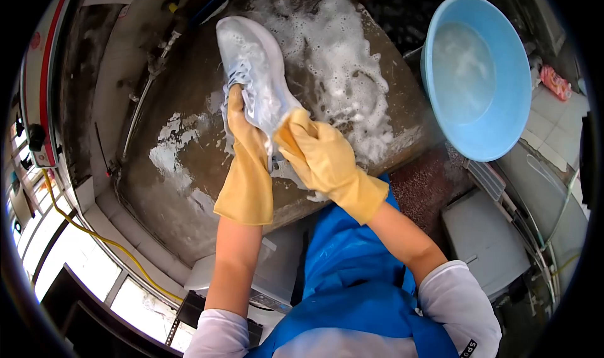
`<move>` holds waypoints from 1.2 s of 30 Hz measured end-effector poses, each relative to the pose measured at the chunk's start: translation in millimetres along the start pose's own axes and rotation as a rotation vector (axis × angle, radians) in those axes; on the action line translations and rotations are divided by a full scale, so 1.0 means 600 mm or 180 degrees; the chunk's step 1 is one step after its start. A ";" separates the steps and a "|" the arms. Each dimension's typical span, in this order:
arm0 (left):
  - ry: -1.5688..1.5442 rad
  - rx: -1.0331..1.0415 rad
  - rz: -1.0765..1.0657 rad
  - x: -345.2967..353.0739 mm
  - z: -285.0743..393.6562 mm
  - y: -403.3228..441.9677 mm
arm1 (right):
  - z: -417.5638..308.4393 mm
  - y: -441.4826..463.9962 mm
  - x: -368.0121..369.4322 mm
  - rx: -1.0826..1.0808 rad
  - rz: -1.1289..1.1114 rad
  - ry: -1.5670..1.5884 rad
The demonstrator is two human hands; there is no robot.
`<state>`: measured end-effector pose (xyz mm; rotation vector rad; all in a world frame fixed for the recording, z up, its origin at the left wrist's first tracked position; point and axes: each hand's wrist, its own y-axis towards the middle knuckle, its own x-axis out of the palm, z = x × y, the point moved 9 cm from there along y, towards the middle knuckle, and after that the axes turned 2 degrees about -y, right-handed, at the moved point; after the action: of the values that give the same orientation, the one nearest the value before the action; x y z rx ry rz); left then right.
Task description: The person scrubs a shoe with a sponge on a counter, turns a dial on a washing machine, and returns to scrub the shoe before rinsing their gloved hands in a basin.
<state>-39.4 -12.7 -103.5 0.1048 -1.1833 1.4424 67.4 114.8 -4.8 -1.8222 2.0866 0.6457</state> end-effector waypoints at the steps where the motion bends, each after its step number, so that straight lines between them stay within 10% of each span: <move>1: 0.0116 -0.0033 0.0088 0.008 -0.002 -0.002 | 0.004 -0.020 0.000 0.0280 -0.0111 -0.0057; 7: 0.0972 0.0578 -0.0309 0.076 0.013 -0.021 | -0.007 0.212 0.027 -0.0281 -0.0466 -0.1998; 10: 0.3796 0.1766 -0.0353 0.134 0.030 -0.045 | 0.034 0.289 0.046 -0.0679 -0.0165 -0.2014; 13: -0.0076 -0.0405 0.0672 0.081 -0.038 -0.020 | -0.026 0.137 -0.017 -0.0827 -0.0089 -0.1145; 17: 0.0413 0.0124 0.0519 0.012 -0.057 -0.031 | 0.022 0.129 0.005 -0.0094 -0.0621 -0.1046; 20: 0.3034 0.1266 -0.0030 0.124 -0.018 -0.018 | 0.053 0.353 0.014 -0.0840 0.0076 -0.2204; 22: 0.0225 -0.0488 0.1287 0.075 -0.061 -0.026 | 0.064 0.349 0.017 -0.0721 -0.0100 -0.1952; 26: 0.0182 -0.0504 0.1405 0.103 -0.058 -0.038 | 0.046 0.171 0.001 -0.0823 -0.0453 -0.1077; 28: -0.0433 -0.1510 0.1649 0.053 -0.110 -0.045 | 0.023 0.178 -0.006 -0.0828 -0.0606 -0.0853; 30: 0.0467 -0.0090 0.0777 0.103 -0.055 -0.017 | 0.031 0.291 0.022 -0.1016 -0.0636 -0.1662; 34: -0.0587 -0.0766 0.1826 0.085 -0.075 -0.030 | 0.075 0.392 0.044 -0.0345 -0.0673 -0.1459; 36: 0.2671 0.0537 0.0352 0.122 -0.025 -0.024 | 0.077 0.312 0.031 -0.0450 -0.0849 -0.1515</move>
<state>-41.2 44.9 -54.2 -0.4219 -0.3826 1.4549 -123.1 140.5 -27.6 -1.7582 1.4964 1.0511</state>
